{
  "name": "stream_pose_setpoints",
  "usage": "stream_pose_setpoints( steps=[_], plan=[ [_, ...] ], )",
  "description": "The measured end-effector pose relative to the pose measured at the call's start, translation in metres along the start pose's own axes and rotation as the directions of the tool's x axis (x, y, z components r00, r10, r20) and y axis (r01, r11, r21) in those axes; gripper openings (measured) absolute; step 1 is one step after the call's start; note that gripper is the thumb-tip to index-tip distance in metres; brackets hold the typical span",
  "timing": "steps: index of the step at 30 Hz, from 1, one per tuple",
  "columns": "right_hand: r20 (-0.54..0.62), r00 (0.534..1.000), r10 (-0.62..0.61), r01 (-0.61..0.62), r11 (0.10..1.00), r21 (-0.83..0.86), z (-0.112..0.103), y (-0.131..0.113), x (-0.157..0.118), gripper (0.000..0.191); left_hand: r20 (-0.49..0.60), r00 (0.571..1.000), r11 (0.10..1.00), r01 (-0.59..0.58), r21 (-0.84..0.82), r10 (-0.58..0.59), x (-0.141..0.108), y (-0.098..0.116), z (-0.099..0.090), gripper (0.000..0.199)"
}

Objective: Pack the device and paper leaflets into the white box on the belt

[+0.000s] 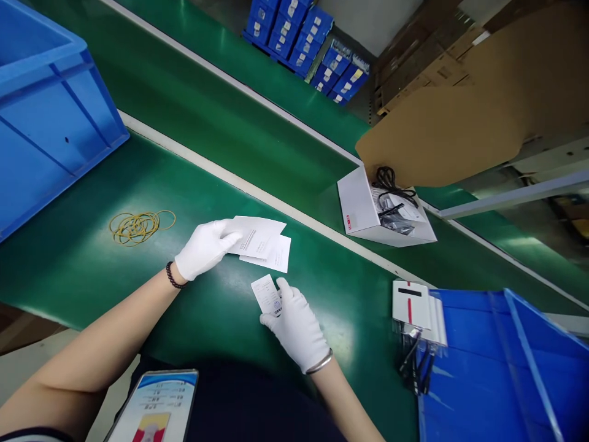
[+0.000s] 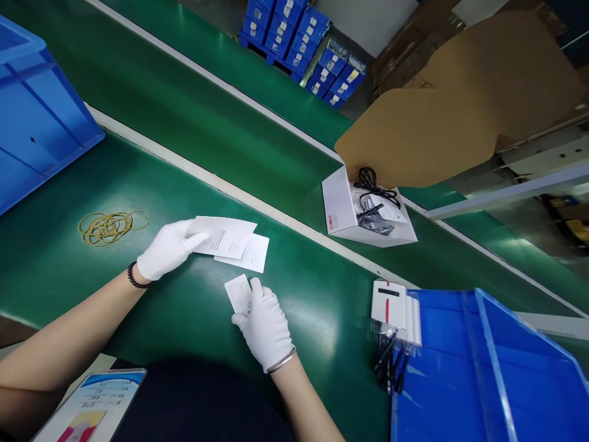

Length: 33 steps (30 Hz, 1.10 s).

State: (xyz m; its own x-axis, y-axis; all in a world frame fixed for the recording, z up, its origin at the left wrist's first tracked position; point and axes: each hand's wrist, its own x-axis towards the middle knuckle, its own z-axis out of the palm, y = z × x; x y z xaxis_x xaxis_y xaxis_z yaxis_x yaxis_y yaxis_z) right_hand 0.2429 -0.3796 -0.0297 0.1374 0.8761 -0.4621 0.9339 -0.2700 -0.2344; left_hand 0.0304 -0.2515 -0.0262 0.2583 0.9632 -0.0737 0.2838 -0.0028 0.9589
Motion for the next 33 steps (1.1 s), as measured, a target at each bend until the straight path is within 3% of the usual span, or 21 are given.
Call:
stream_pose_setpoints(
  steps=[4,7,10,16,20,25,29,33],
  plan=[
    [0.112,0.993,0.043,-0.058,0.990,0.129,-0.003,0.009,0.009,0.061,-0.021,1.000,0.999,0.017,-0.046,-0.018,0.002,-0.004,-0.001,0.039],
    [0.051,0.997,-0.057,0.056,0.998,0.020,-0.007,0.007,0.007,0.045,-0.059,0.998,0.998,0.008,-0.064,-0.011,0.004,-0.007,-0.003,0.041],
    [-0.008,0.995,-0.100,0.099,0.994,-0.052,-0.010,-0.002,-0.002,0.055,-0.088,0.996,0.998,0.010,-0.064,-0.016,0.005,-0.007,-0.006,0.043],
    [0.061,0.996,0.069,-0.071,0.996,0.043,-0.013,-0.012,-0.005,0.092,-0.085,0.995,0.995,0.037,-0.093,-0.045,0.004,-0.003,-0.004,0.044],
    [0.099,0.995,0.028,-0.042,0.989,0.141,-0.011,0.002,0.001,0.068,-0.065,0.998,0.996,0.008,-0.092,-0.014,0.003,-0.006,-0.001,0.044],
    [-0.023,0.994,-0.104,0.102,0.992,-0.070,-0.008,0.004,-0.004,0.050,-0.049,0.999,0.995,0.011,-0.095,-0.016,0.002,-0.006,0.001,0.045],
    [-0.060,0.991,-0.123,0.105,0.964,-0.246,-0.011,-0.009,-0.011,0.054,-0.040,0.999,0.998,0.019,-0.063,-0.022,0.000,-0.004,0.003,0.043],
    [0.005,0.986,-0.169,0.168,0.974,-0.152,-0.024,0.000,-0.008,0.050,-0.049,0.998,0.998,0.023,-0.062,-0.026,-0.001,-0.004,0.003,0.042]
  ],
)
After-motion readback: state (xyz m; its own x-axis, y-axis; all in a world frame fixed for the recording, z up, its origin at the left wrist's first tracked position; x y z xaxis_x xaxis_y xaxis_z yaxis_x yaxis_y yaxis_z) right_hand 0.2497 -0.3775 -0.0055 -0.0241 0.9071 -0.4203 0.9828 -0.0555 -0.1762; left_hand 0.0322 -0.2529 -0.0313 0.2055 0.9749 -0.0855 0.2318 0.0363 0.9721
